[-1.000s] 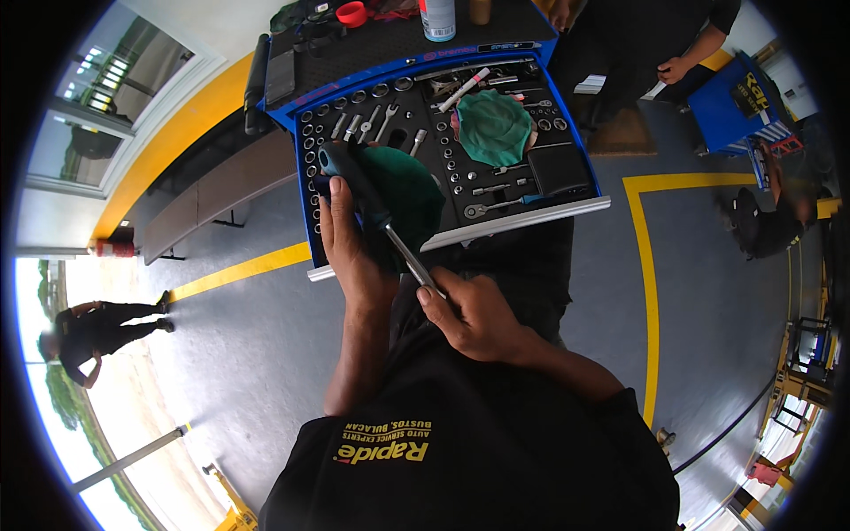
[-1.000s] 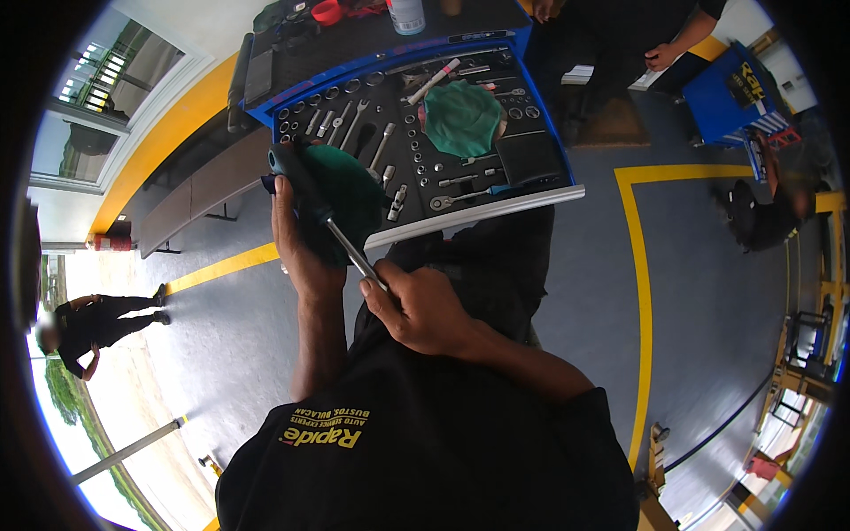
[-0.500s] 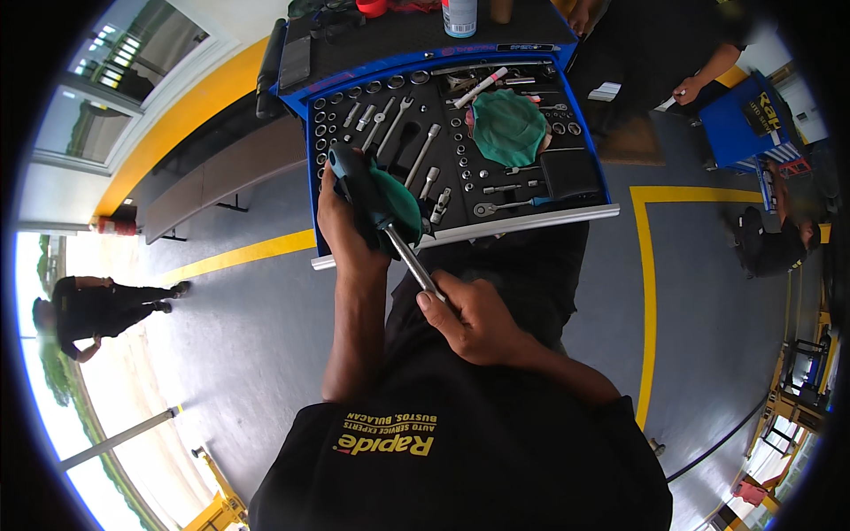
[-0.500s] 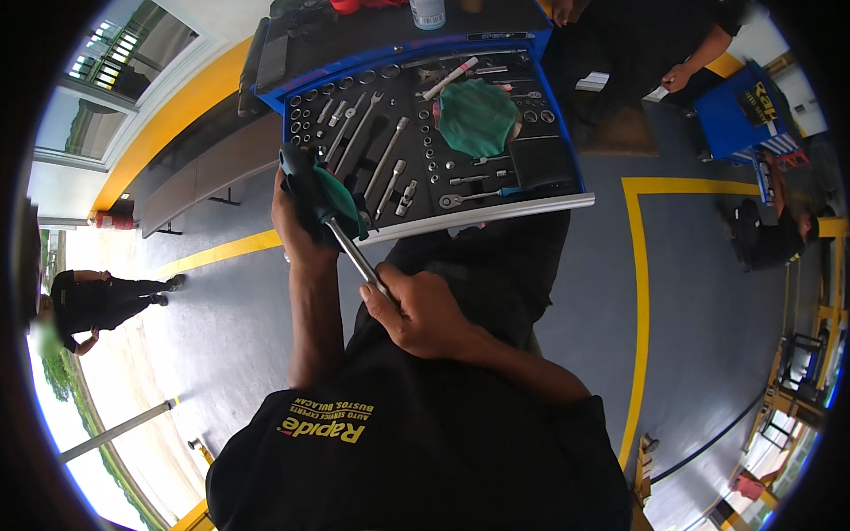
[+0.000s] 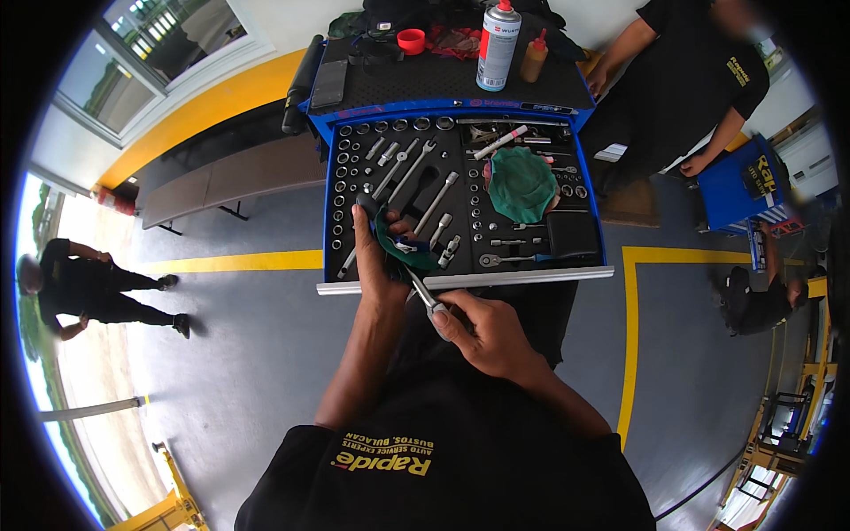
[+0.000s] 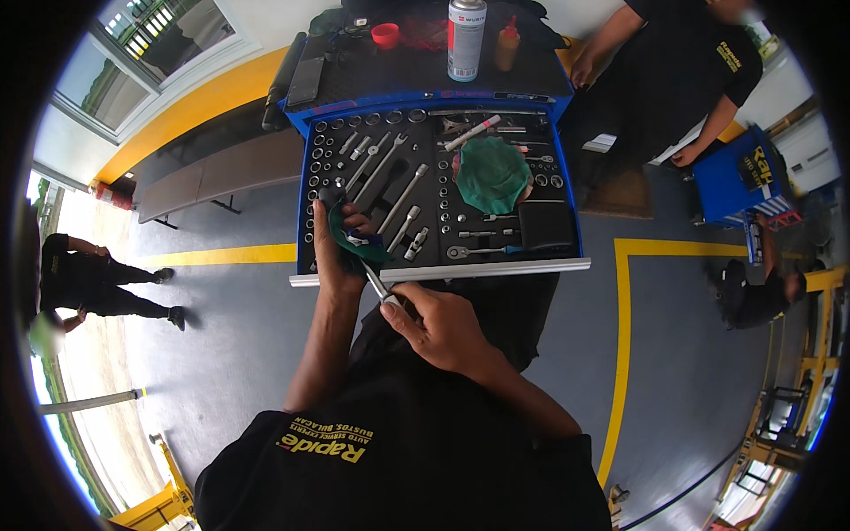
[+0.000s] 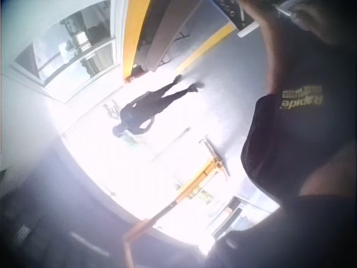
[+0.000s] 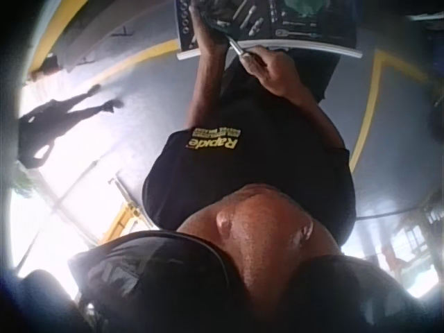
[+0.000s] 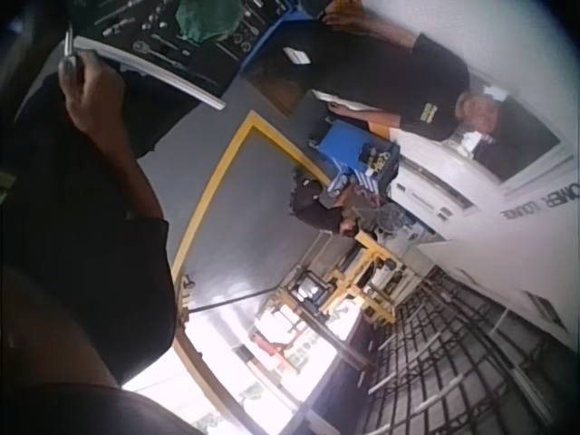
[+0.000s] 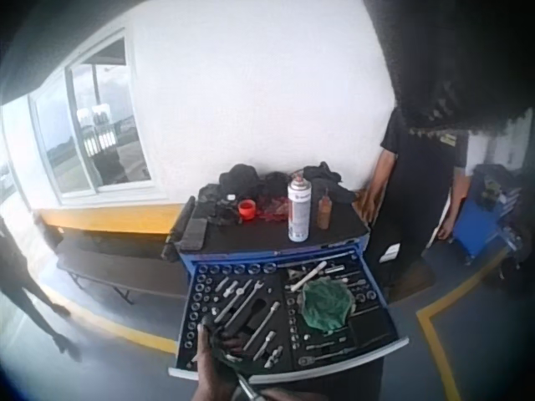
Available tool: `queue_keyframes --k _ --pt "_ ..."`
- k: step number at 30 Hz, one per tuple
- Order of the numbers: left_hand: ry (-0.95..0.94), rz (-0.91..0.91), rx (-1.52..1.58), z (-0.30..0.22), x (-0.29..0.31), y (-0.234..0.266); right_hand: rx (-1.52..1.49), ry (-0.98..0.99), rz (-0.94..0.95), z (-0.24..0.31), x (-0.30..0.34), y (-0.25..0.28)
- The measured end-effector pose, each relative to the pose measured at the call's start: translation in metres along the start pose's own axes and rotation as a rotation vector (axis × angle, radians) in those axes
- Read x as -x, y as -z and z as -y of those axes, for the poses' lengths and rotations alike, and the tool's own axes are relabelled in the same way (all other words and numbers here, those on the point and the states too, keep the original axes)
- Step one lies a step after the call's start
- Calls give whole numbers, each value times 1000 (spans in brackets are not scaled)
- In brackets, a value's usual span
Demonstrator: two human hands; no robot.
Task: The person wipes a yellow car lift arm with a cloth and applies a liquid from a small bottle. They then walk to a tool chest, open a drawer, and clean a socket wrench with a spray and cloth before placing it back in the drawer.
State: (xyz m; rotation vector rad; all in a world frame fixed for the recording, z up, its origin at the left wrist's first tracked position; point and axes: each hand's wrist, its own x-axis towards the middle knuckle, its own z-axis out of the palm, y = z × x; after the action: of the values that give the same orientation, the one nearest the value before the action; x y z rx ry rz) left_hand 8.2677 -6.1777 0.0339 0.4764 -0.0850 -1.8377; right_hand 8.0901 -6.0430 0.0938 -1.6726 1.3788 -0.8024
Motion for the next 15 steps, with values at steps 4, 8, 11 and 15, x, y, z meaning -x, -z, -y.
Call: queue_keyframes --k 4,8,11,15 --pt "-98 29 269 -36 -49 80 346 128 -337 -36 -53 43" --pt "-50 76 461 -41 -65 78 791 90 -515 -144 -110 89" --pt "-55 90 566 -41 -68 72 944 -37 -423 -190 -129 105" --pt "-211 80 519 -43 -61 99 873 -87 -366 -163 -139 116"
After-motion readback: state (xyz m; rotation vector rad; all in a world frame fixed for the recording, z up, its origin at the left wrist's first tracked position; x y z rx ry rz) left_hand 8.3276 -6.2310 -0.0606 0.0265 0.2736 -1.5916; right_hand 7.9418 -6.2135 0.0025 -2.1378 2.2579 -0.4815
